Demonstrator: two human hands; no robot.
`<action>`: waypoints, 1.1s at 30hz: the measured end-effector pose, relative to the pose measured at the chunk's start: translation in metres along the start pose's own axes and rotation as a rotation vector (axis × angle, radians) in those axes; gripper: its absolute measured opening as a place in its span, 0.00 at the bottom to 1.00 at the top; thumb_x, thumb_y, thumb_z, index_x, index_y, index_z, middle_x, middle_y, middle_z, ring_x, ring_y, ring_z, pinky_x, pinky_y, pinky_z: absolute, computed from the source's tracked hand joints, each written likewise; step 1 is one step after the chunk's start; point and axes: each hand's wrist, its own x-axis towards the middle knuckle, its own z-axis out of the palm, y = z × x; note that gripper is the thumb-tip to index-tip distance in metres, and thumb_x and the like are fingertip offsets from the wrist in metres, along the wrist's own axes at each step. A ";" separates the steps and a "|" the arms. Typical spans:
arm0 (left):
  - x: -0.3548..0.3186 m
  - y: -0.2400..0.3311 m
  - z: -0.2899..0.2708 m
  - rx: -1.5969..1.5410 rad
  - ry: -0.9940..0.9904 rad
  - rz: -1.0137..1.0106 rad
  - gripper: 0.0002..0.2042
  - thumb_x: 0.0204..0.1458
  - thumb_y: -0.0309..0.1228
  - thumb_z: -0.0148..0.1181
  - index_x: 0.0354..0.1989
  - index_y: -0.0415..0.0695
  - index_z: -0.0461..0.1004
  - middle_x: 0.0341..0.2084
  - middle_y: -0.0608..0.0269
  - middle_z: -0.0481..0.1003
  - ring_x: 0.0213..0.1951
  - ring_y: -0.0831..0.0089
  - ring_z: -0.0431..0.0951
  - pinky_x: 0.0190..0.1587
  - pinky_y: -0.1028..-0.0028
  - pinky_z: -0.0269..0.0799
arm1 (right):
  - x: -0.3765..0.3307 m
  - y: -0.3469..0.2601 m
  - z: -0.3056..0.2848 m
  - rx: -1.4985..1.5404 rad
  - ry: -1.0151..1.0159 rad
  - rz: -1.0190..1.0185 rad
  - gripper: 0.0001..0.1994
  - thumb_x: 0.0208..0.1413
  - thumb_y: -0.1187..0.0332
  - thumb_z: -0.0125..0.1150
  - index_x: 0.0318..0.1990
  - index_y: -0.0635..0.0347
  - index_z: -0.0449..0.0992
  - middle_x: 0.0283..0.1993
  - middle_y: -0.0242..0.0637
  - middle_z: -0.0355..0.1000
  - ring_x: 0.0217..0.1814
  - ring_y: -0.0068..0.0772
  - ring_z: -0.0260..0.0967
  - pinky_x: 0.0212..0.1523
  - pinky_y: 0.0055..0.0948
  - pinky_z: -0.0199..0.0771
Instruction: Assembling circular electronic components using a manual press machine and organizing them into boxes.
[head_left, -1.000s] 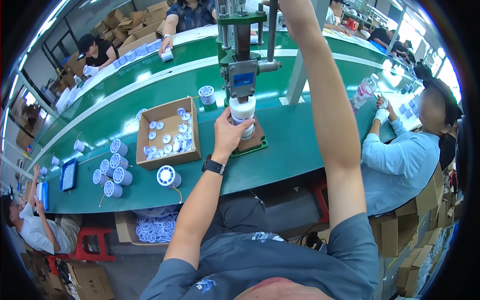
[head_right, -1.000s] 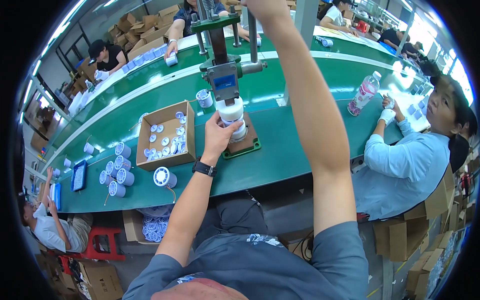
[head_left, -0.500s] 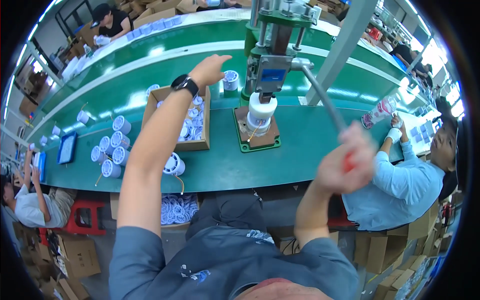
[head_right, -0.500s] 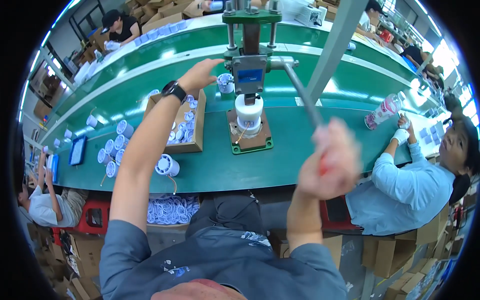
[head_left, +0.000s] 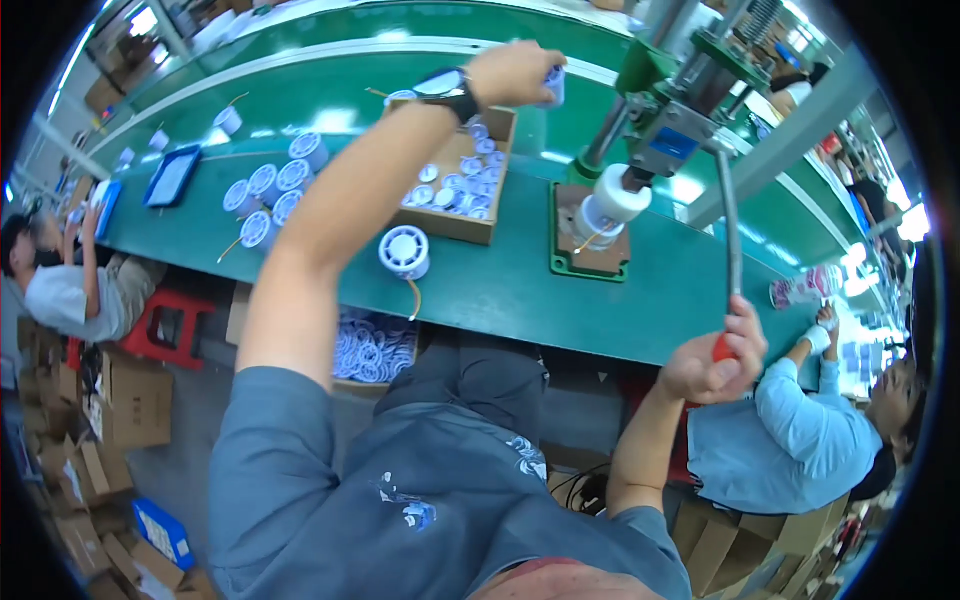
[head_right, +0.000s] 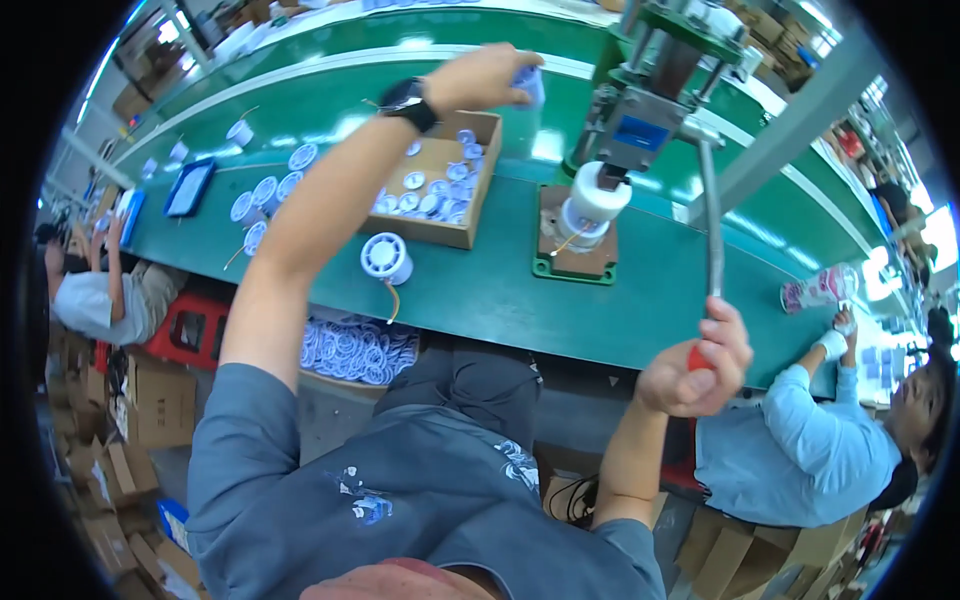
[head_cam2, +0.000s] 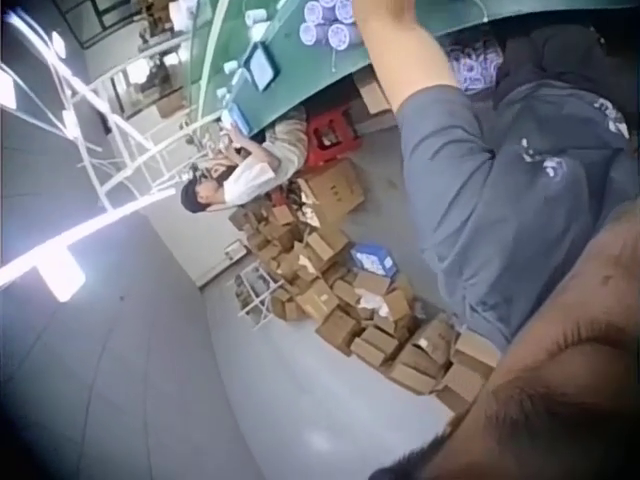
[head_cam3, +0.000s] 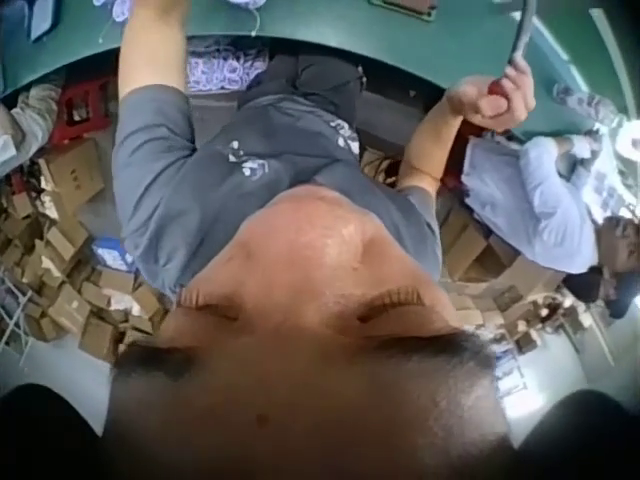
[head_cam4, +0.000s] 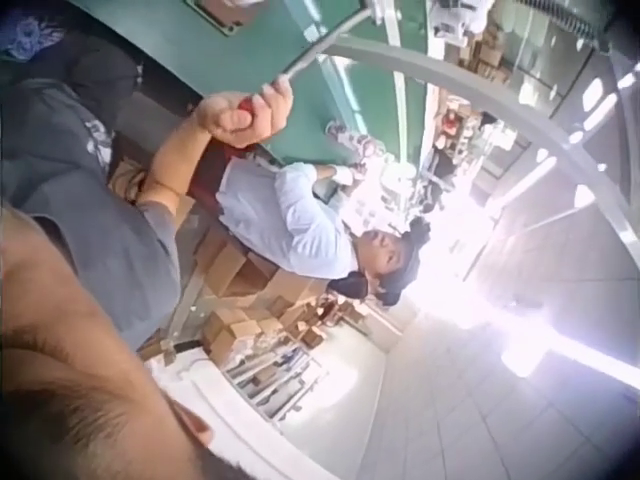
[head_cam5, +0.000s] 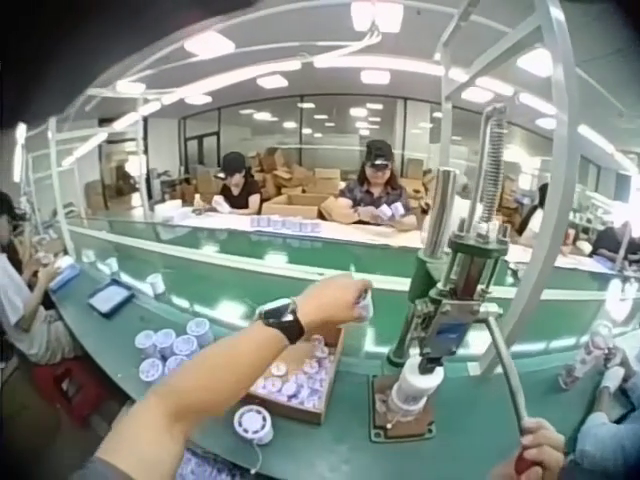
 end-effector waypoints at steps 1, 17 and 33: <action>-0.024 0.001 -0.031 0.051 -0.021 -0.037 0.23 0.47 0.39 0.63 0.51 0.45 0.72 0.39 0.47 0.76 0.44 0.50 0.76 0.46 0.59 0.73 | 0.014 0.003 0.000 0.054 0.018 -0.035 0.14 0.65 0.63 0.39 0.40 0.67 0.65 0.37 0.52 0.67 0.39 0.51 0.70 0.43 0.48 0.75; -0.307 0.007 -0.059 0.415 -0.087 -0.335 0.27 0.43 0.31 0.67 0.54 0.37 0.70 0.45 0.53 0.71 0.50 0.55 0.70 0.49 0.62 0.69 | 0.030 0.069 0.060 -0.010 -0.131 0.533 0.28 0.54 0.75 0.56 0.62 0.69 0.57 0.62 0.45 0.60 0.63 0.38 0.61 0.66 0.36 0.59; -0.060 -0.165 0.041 0.037 -0.493 -0.666 0.27 0.45 0.48 0.62 0.46 0.37 0.77 0.43 0.43 0.77 0.48 0.49 0.76 0.50 0.59 0.72 | -0.047 0.030 0.112 -0.093 -0.284 0.816 0.38 0.46 0.77 0.65 0.66 0.64 0.56 0.56 0.51 0.68 0.56 0.42 0.69 0.57 0.36 0.68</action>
